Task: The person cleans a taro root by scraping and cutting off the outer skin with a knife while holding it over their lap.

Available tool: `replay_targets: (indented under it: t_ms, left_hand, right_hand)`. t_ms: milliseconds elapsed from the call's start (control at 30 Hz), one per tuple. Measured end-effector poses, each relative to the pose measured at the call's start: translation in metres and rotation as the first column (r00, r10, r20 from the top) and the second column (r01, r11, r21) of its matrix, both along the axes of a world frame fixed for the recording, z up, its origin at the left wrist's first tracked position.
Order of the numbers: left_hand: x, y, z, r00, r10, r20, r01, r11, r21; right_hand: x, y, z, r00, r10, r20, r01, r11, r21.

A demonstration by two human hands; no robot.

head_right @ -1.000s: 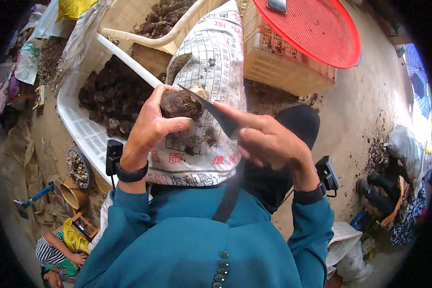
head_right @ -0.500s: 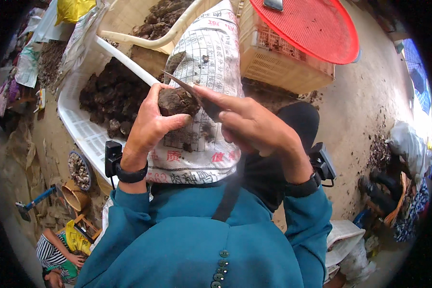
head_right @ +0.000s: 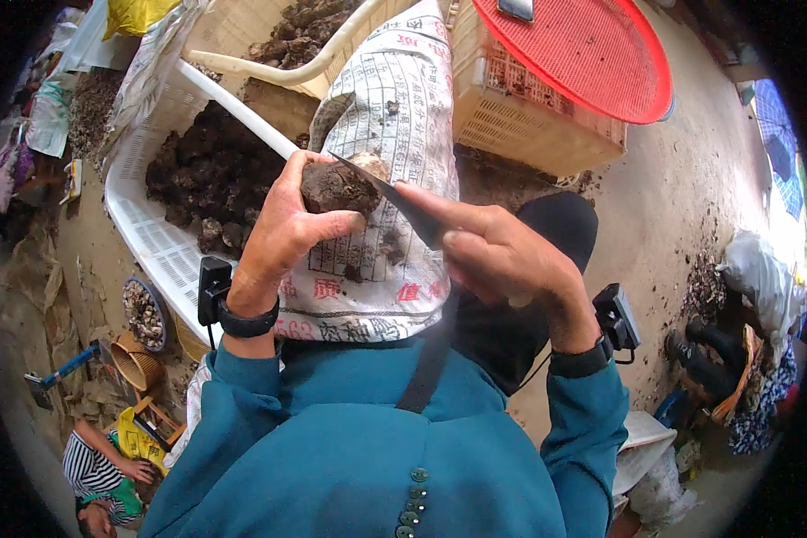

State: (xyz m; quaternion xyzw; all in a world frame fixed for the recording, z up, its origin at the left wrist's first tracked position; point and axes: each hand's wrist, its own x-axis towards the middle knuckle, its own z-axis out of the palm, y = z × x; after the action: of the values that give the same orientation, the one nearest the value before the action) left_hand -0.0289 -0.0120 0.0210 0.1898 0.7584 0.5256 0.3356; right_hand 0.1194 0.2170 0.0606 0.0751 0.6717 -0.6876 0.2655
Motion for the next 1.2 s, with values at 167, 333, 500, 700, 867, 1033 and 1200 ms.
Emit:
replay_targets:
  t_ms: [167,333,500,700,867,1033,1200]
  left_hand:
    - [0.0,-0.001,-0.004,0.999,0.003,-0.052,-0.003,1.0,-0.005]
    - [0.005,0.002,-0.003,0.99,-0.002,-0.14,-0.002,1.0,-0.029]
    - [0.006,0.003,0.0,0.991,-0.006,-0.131,0.0,0.999,-0.047]
    - [0.01,0.002,-0.007,0.97,-0.016,-0.241,-0.002,0.997,-0.074]
    - [0.016,0.005,-0.004,0.947,-0.019,-0.32,-0.017,0.994,-0.111]
    - [0.02,0.005,-0.005,0.918,-0.021,-0.396,-0.027,0.993,-0.115]
    - [0.024,0.006,-0.007,0.886,-0.022,-0.464,-0.037,0.992,-0.118]
  right_hand:
    - [-0.012,-0.008,-0.003,0.998,-0.027,-0.059,0.026,0.999,-0.018]
    - [-0.023,-0.015,0.0,0.997,-0.057,-0.049,0.057,0.998,0.003]
    - [-0.031,-0.019,0.0,0.998,-0.065,0.001,0.065,0.998,-0.004]
    - [-0.035,-0.021,0.004,0.997,-0.069,-0.022,0.068,0.997,-0.024]
    - [-0.036,-0.024,0.0,0.994,-0.112,-0.012,0.111,0.993,-0.049]
    - [-0.039,-0.027,-0.006,0.988,-0.155,0.004,0.154,0.98,-0.128]
    - [-0.04,-0.027,-0.005,0.985,-0.166,0.036,0.17,0.97,-0.173]
